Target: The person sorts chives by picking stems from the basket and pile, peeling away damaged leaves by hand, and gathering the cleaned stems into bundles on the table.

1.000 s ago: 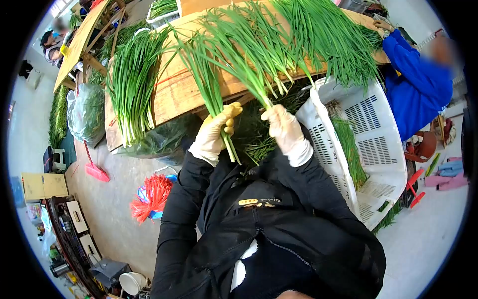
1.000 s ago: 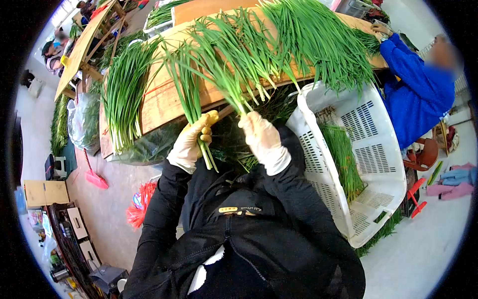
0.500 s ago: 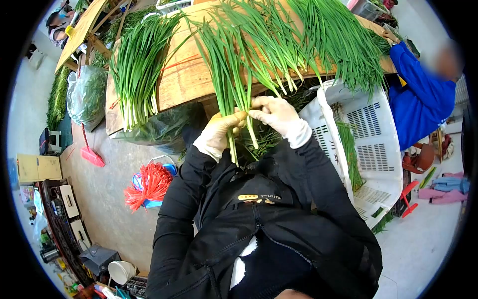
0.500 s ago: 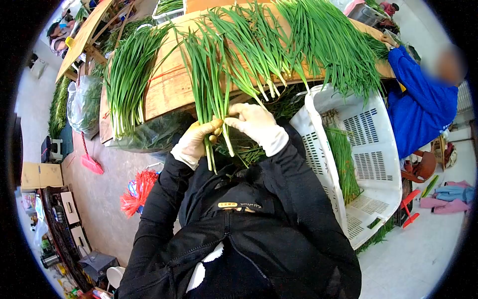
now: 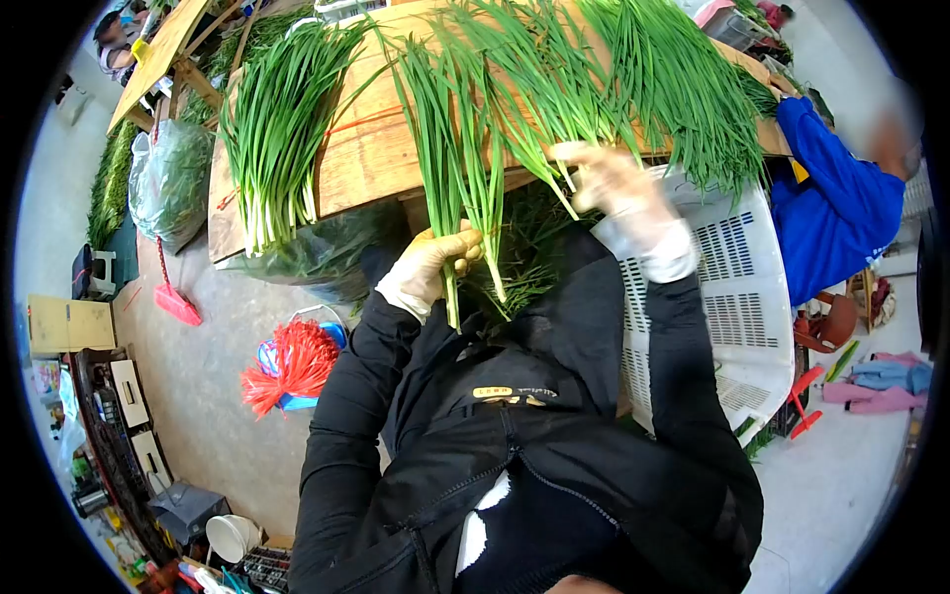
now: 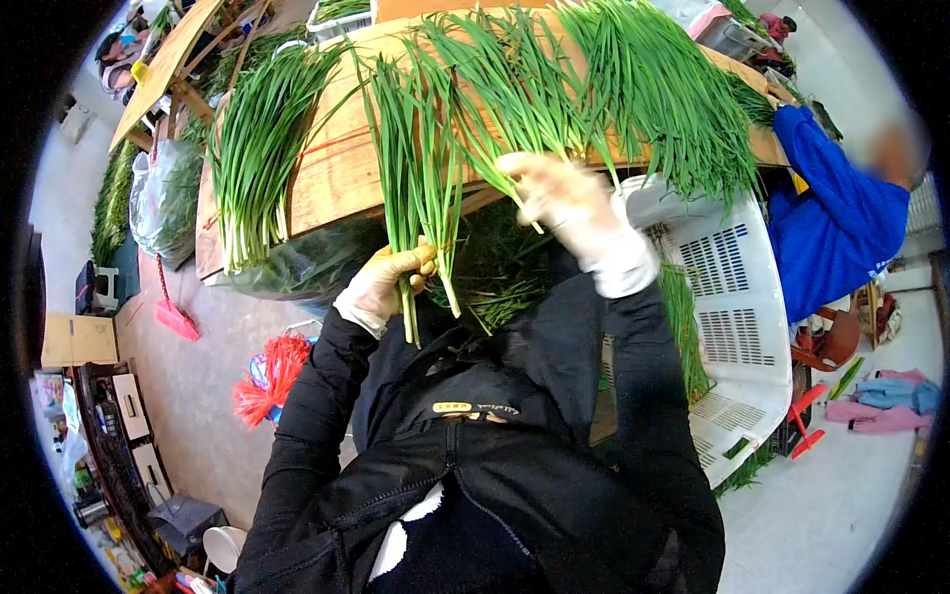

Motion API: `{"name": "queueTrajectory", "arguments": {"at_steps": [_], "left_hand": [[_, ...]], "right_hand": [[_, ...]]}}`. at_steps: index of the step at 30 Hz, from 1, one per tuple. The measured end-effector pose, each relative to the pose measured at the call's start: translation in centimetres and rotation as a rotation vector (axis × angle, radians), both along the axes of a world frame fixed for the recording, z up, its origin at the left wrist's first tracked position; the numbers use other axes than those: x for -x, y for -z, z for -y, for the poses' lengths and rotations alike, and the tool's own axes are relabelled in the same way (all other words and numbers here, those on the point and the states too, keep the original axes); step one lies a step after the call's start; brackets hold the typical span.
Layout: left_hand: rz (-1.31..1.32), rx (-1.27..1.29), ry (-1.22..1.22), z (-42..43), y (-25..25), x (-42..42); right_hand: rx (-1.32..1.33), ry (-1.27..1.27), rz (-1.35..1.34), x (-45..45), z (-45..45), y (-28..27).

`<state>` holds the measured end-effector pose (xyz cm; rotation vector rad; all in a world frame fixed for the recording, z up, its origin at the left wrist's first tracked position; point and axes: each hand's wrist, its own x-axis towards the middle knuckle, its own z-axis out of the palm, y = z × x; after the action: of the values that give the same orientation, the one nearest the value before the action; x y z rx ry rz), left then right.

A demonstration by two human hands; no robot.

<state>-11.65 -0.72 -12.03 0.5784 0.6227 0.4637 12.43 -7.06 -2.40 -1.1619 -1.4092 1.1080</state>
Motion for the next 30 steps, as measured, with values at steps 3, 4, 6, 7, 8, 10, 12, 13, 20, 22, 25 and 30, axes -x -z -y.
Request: {"name": "queueTrajectory", "arguments": {"at_steps": [3, 4, 6, 7, 8, 10, 12, 13, 20, 22, 25, 30], "left_hand": [[-0.063, -0.039, -0.017, 0.3, 0.3, -1.0], [-0.060, -0.037, -0.031, 0.5, -0.3, -1.2], [-0.057, -0.132, -0.059, 0.9, -0.5, -1.5], [-0.050, -0.195, -0.052, 0.7, -0.1, -1.7], [-0.049, -0.198, -0.052, 0.8, 0.1, -1.7], [-0.115, -0.201, -0.086, 1.0, 0.1, -1.7], [-0.100, -0.186, -0.054, 1.0, 0.2, -1.5], [-0.082, -0.176, -0.017, 0.9, 0.2, -1.4], [-0.017, -0.050, 0.003, 0.4, 0.8, -0.1], [-0.002, -0.017, -0.009, 0.3, 0.6, -0.1], [0.094, -0.011, 0.048, 0.1, 1.1, -0.2], [0.046, -0.075, 0.016, 0.1, 1.0, -0.6]], "right_hand": [[0.012, 0.046, 0.617, 3.9, -0.9, 1.7], [-0.017, 0.053, 0.775, 4.9, -1.5, 2.3], [-0.117, 0.060, 1.027, 5.6, -2.8, 4.3], [-0.141, 0.052, 1.040, 5.7, -3.4, 5.4], [-0.102, 0.036, 0.926, 5.6, -4.1, 6.4], [-0.184, 0.158, 0.848, 5.1, -5.4, 6.3], [-0.328, 0.343, 0.548, 3.8, -7.2, 5.9], [-0.397, 0.402, 0.334, 2.3, -8.4, 4.9], [-0.246, 0.381, 0.134, -2.1, -2.6, -2.0], [0.116, 0.063, 0.122, -0.1, -0.8, 1.0], [0.387, -0.035, 0.003, 2.9, 0.3, 6.5], [0.354, 0.176, -0.205, 6.4, -0.1, 9.0]]}}
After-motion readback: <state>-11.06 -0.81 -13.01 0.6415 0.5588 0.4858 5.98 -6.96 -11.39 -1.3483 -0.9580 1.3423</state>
